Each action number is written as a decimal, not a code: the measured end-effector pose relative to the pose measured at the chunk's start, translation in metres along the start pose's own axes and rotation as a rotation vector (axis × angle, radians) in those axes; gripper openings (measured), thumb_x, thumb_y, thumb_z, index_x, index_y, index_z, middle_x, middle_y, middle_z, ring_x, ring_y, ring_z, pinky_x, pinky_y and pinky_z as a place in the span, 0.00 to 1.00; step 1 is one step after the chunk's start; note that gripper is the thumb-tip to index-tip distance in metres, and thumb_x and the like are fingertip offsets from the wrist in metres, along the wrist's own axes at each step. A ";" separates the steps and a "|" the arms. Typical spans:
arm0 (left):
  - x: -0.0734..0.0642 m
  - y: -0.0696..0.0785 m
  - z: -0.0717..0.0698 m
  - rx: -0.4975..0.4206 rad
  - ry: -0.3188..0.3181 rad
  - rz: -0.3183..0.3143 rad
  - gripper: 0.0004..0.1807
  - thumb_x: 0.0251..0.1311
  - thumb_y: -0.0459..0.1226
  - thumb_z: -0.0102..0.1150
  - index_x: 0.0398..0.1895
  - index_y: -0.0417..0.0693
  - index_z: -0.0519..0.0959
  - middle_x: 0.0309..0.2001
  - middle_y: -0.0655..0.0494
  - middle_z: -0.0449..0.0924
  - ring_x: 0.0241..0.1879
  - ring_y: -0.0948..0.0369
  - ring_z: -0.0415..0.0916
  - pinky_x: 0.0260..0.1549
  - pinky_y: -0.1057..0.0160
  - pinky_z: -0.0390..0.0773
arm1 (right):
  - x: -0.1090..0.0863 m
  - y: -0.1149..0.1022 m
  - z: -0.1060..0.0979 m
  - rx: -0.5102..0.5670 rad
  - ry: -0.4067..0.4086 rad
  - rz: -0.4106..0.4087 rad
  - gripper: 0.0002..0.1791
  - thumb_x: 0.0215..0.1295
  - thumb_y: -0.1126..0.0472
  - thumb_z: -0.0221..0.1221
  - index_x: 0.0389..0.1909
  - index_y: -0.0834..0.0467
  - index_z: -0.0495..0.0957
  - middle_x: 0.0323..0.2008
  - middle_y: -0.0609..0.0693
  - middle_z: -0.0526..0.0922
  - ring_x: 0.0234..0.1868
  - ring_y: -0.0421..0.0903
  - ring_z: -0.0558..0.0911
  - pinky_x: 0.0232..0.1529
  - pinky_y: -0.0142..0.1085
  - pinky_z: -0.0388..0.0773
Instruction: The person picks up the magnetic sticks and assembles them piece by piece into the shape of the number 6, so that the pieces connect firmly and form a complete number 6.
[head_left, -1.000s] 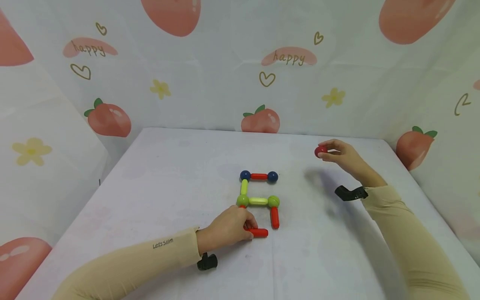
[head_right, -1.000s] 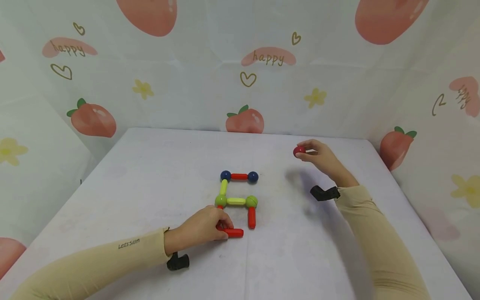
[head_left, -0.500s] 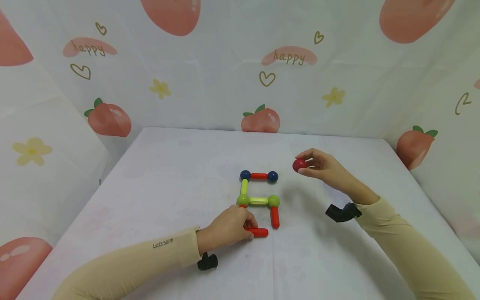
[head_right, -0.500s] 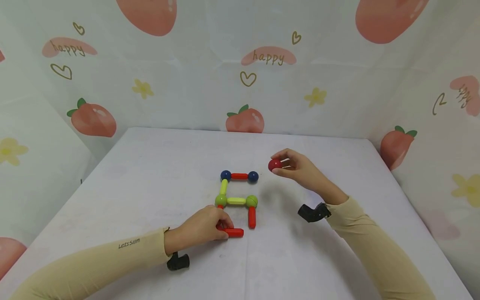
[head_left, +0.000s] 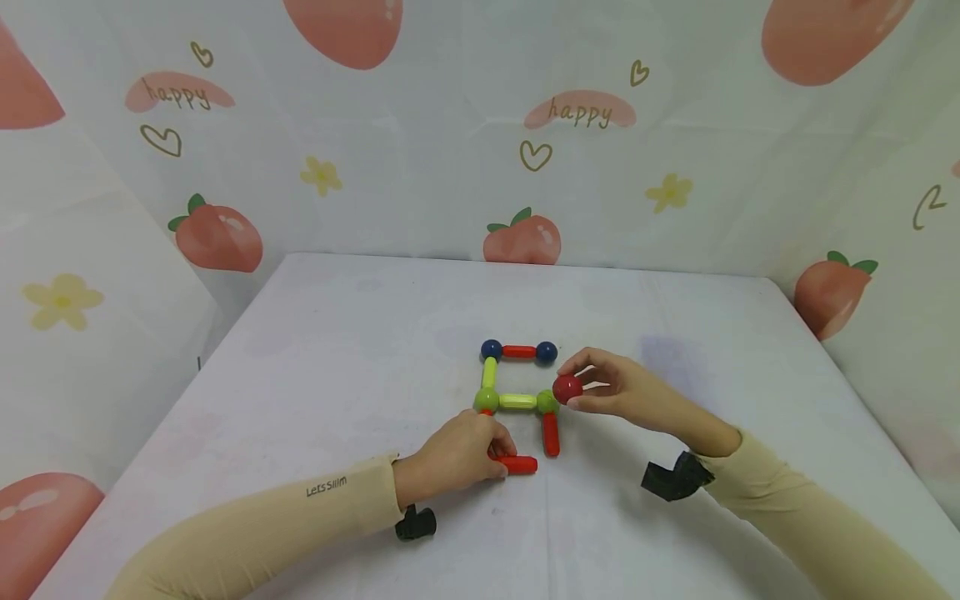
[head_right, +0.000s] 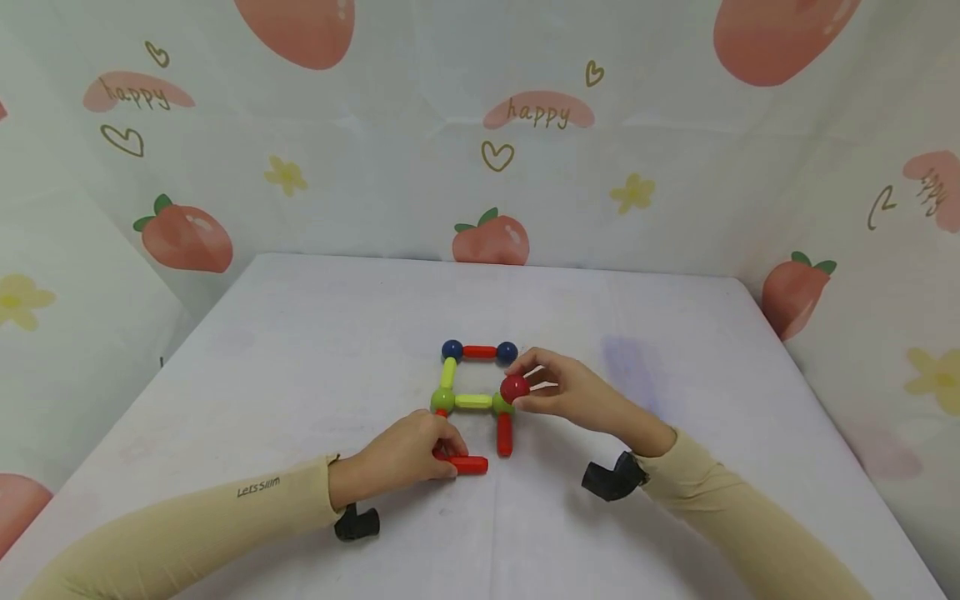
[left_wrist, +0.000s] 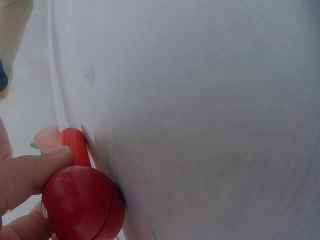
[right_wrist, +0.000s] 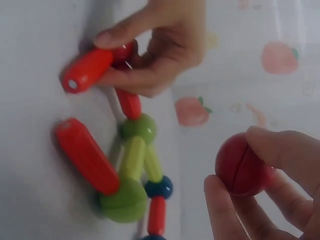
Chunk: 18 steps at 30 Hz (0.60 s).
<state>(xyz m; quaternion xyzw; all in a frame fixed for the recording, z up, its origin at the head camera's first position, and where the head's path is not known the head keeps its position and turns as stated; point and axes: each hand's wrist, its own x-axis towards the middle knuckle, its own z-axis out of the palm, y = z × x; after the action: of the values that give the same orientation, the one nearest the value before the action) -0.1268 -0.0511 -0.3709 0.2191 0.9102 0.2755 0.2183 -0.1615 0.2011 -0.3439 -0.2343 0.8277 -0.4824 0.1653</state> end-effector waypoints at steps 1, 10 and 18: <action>0.000 0.000 0.000 0.000 0.000 -0.001 0.09 0.47 0.36 0.70 0.34 0.53 0.84 0.25 0.65 0.78 0.29 0.68 0.72 0.29 0.73 0.73 | -0.001 0.001 0.003 -0.002 -0.012 0.000 0.20 0.58 0.58 0.64 0.49 0.56 0.71 0.50 0.54 0.76 0.51 0.52 0.77 0.47 0.31 0.80; 0.001 0.000 0.000 0.018 0.007 0.015 0.09 0.46 0.36 0.70 0.33 0.53 0.85 0.24 0.66 0.78 0.28 0.68 0.71 0.29 0.73 0.72 | -0.009 0.014 0.025 -0.045 -0.082 0.008 0.19 0.57 0.57 0.64 0.48 0.55 0.73 0.49 0.52 0.78 0.48 0.46 0.77 0.45 0.30 0.79; 0.001 -0.001 -0.001 0.016 0.013 0.030 0.08 0.46 0.36 0.70 0.32 0.53 0.84 0.24 0.67 0.77 0.27 0.68 0.70 0.28 0.73 0.71 | -0.015 0.024 0.042 -0.054 -0.131 0.006 0.18 0.55 0.56 0.66 0.45 0.53 0.73 0.46 0.50 0.77 0.45 0.39 0.78 0.43 0.30 0.79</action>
<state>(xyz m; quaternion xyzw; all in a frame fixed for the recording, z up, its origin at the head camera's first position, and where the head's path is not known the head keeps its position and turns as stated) -0.1283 -0.0520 -0.3705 0.2325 0.9105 0.2729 0.2063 -0.1334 0.1890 -0.3840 -0.2673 0.8285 -0.4431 0.2139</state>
